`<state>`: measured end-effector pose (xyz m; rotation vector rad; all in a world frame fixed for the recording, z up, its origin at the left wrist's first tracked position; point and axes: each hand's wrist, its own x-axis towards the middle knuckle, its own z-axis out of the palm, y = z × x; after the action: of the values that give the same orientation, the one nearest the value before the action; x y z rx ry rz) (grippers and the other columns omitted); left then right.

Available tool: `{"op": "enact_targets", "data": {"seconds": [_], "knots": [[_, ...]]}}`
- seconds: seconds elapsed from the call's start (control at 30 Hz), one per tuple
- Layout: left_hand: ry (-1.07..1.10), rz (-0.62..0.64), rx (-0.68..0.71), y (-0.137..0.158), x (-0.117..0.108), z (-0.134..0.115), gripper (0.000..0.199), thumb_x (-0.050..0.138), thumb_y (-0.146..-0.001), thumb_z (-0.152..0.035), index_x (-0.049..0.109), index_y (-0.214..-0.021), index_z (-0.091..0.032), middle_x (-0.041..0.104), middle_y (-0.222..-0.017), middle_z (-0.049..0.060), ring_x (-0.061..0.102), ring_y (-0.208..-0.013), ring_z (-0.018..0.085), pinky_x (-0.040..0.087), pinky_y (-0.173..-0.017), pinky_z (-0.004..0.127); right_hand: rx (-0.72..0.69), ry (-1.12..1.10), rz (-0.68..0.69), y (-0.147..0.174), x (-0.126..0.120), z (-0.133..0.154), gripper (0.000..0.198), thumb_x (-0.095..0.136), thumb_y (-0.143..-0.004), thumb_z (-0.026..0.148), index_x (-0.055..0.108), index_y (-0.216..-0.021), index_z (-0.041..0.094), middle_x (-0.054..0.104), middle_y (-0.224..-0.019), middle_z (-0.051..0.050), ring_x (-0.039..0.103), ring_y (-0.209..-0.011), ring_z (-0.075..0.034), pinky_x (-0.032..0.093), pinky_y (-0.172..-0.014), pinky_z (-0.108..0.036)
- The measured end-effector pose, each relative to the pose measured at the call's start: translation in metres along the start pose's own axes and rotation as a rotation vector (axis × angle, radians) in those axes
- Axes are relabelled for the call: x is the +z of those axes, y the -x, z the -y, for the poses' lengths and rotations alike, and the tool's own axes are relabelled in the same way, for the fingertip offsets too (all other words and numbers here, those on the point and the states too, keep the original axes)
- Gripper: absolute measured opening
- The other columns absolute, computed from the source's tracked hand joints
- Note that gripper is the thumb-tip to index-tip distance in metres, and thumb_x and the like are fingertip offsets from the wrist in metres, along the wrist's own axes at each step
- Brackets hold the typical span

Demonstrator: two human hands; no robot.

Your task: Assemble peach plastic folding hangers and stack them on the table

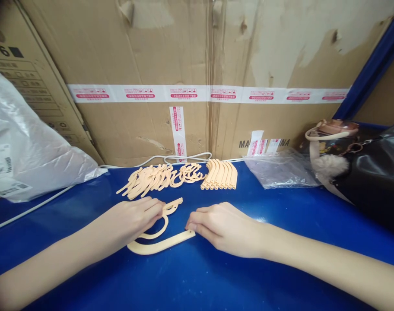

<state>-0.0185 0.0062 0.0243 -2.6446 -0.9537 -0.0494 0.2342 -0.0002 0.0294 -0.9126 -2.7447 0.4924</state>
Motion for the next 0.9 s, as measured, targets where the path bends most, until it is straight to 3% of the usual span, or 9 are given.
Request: {"op": "enact_targets", "data": {"seconds": [0.1,0.23,0.37,0.5,0.6,0.7,0.8,0.9], "knots": [[0.008,0.026,0.022,0.001,-0.001,0.003,0.016,0.044,-0.092,-0.004,0.055,-0.096,-0.016,0.062,-0.088,0.003,0.062,-0.080,0.020,0.045,-0.060,0.027,0.040,-0.010,0.024,0.008,-0.004,0.004,0.028,0.040,-0.099,0.034,0.058,-0.117,0.023,0.065,-0.096,-0.003,0.064,-0.080,-0.017,0.049,-0.072,-0.028],[0.037,0.040,-0.038,-0.001,-0.001,0.001,0.020,0.042,-0.091,-0.003,0.055,-0.099,-0.016,0.063,-0.087,0.003,0.063,-0.078,0.019,0.047,-0.059,0.027,0.050,-0.005,0.003,0.011,-0.005,-0.003,0.040,0.034,-0.100,0.027,0.045,-0.138,0.021,0.059,-0.108,-0.010,0.062,-0.092,-0.019,0.050,-0.079,-0.031],[0.156,-0.101,-0.089,-0.003,-0.004,-0.018,0.028,0.040,-0.091,-0.004,0.049,-0.115,-0.016,0.060,-0.112,0.009,0.061,-0.098,0.023,0.053,-0.070,0.032,0.040,-0.184,-0.068,0.006,0.000,-0.013,0.031,0.038,-0.099,0.027,0.057,-0.123,0.020,0.058,-0.098,-0.006,0.062,-0.084,-0.015,0.050,-0.077,-0.027],[0.387,-0.135,-0.079,-0.005,-0.006,-0.042,0.016,0.045,-0.095,-0.025,0.052,-0.107,-0.018,0.057,-0.122,0.010,0.049,-0.121,0.027,0.047,-0.096,0.043,0.123,-0.372,-0.134,0.003,0.007,-0.016,0.018,0.046,-0.096,0.034,0.055,-0.100,0.018,0.058,-0.078,0.001,0.056,-0.058,-0.009,0.046,-0.056,-0.020],[0.428,-0.104,-0.056,-0.006,-0.002,-0.046,0.019,0.050,-0.092,-0.034,0.053,-0.105,-0.020,0.050,-0.135,0.011,0.035,-0.134,0.030,0.035,-0.108,0.050,0.158,-0.256,-0.177,0.005,0.008,-0.012,0.013,0.045,-0.096,0.033,0.048,-0.096,0.020,0.057,-0.069,0.004,0.052,-0.057,-0.011,0.043,-0.056,-0.023],[0.424,-0.041,-0.055,-0.008,0.002,-0.041,0.022,0.048,-0.093,-0.039,0.052,-0.106,-0.021,0.044,-0.143,0.011,0.029,-0.138,0.030,0.022,-0.112,0.059,0.153,-0.101,-0.190,0.007,0.007,-0.008,0.009,0.042,-0.096,0.027,0.046,-0.101,0.020,0.059,-0.081,-0.001,0.054,-0.069,-0.014,0.045,-0.066,-0.028],[0.480,0.027,-0.078,-0.009,0.004,-0.035,0.022,0.044,-0.095,-0.041,0.051,-0.106,-0.023,0.039,-0.147,0.009,0.025,-0.140,0.030,0.021,-0.111,0.061,0.089,0.020,-0.183,0.006,0.009,-0.009,0.016,0.035,-0.098,0.024,0.049,-0.100,0.018,0.058,-0.093,-0.007,0.055,-0.086,-0.018,0.046,-0.079,-0.033],[0.523,0.069,-0.081,-0.008,0.005,-0.033,0.022,0.039,-0.097,-0.041,0.051,-0.099,-0.023,0.040,-0.146,0.008,0.023,-0.141,0.029,0.023,-0.112,0.059,-0.001,0.134,-0.158,0.003,0.012,-0.014,0.030,0.026,-0.102,0.028,0.054,-0.100,0.017,0.058,-0.093,-0.008,0.056,-0.083,-0.018,0.046,-0.073,-0.030]]}}
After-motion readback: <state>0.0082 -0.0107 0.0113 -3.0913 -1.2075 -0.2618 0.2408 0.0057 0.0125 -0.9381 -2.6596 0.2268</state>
